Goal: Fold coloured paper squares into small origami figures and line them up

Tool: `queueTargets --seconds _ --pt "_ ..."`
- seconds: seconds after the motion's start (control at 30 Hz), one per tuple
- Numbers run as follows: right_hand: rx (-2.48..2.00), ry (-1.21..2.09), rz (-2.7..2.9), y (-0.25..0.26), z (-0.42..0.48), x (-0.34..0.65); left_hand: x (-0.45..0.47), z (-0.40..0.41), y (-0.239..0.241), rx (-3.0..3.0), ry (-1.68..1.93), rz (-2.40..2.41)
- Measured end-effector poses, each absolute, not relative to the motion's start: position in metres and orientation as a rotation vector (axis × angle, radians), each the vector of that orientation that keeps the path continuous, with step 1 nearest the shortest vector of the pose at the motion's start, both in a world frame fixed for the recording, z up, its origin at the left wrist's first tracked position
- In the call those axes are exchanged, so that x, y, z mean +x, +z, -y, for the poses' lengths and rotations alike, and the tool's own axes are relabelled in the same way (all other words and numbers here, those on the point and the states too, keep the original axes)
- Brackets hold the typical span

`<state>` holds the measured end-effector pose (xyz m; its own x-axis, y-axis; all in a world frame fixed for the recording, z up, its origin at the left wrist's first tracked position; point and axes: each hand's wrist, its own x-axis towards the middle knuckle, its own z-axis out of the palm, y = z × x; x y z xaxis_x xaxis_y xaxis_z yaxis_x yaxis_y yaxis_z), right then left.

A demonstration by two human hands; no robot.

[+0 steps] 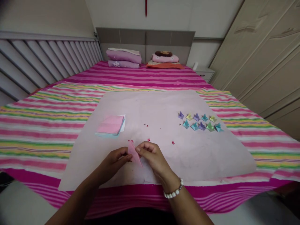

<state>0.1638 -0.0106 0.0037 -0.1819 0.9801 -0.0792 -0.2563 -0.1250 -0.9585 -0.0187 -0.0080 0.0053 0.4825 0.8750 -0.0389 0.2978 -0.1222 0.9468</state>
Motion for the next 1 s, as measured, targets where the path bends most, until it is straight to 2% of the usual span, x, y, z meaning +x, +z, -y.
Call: queueTargets --seconds 0.37,0.53,0.73,1.0 --pt "-0.974 1.613 1.143 0.0 0.008 0.17 -0.021 0.005 0.013 1.67 0.724 -1.062" --pt "-1.012 1.571 1.133 0.002 0.007 0.166 -0.016 0.001 0.005 1.523 0.861 -1.08" --pt "-1.125 1.321 1.194 -0.002 0.006 0.158 -0.003 0.002 -0.004 1.648 1.265 -1.467" --pt "-1.2 0.786 1.489 -0.008 0.013 0.144 0.012 0.013 0.002 1.328 1.15 -1.253"
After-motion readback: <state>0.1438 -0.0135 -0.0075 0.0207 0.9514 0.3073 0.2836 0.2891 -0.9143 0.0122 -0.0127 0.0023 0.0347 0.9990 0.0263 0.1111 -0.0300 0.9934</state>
